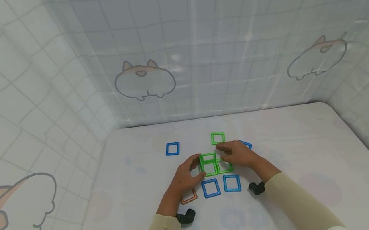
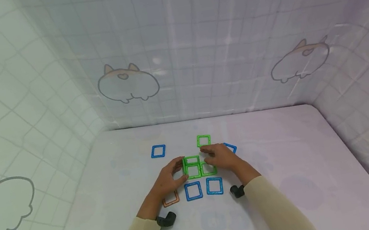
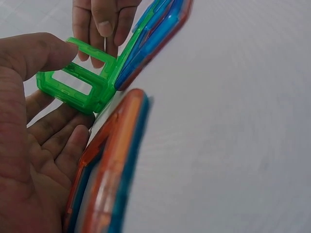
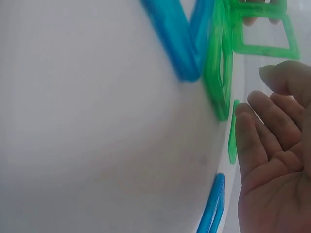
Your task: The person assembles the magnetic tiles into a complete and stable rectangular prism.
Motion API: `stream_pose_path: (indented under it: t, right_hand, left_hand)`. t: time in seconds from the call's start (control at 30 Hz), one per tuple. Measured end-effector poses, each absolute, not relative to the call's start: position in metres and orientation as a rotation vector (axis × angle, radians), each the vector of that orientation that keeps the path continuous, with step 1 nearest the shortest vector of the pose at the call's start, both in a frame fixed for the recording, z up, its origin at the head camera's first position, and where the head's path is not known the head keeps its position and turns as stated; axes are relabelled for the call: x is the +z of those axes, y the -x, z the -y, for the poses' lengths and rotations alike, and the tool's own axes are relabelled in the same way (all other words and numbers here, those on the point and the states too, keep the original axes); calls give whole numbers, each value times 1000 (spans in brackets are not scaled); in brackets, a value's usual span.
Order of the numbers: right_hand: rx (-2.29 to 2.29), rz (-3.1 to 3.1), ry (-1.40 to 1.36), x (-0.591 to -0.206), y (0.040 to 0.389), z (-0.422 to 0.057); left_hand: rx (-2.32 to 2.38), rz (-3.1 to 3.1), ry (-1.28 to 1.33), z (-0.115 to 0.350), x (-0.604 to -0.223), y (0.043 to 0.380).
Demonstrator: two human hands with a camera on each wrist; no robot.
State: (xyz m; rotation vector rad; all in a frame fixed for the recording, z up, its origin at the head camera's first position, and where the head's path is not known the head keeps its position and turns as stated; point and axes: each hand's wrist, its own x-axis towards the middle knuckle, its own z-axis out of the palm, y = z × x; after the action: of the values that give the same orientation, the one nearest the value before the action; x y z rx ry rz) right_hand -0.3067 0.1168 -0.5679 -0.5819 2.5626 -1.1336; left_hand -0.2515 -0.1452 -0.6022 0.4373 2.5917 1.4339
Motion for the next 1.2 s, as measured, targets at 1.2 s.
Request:
stream_pose_path:
  t: [1.2]
  right_hand:
    - [-1036,-2783,423,-575,325,-150]
  left_hand:
    - [1444,-2610,-475,145,-608,253]
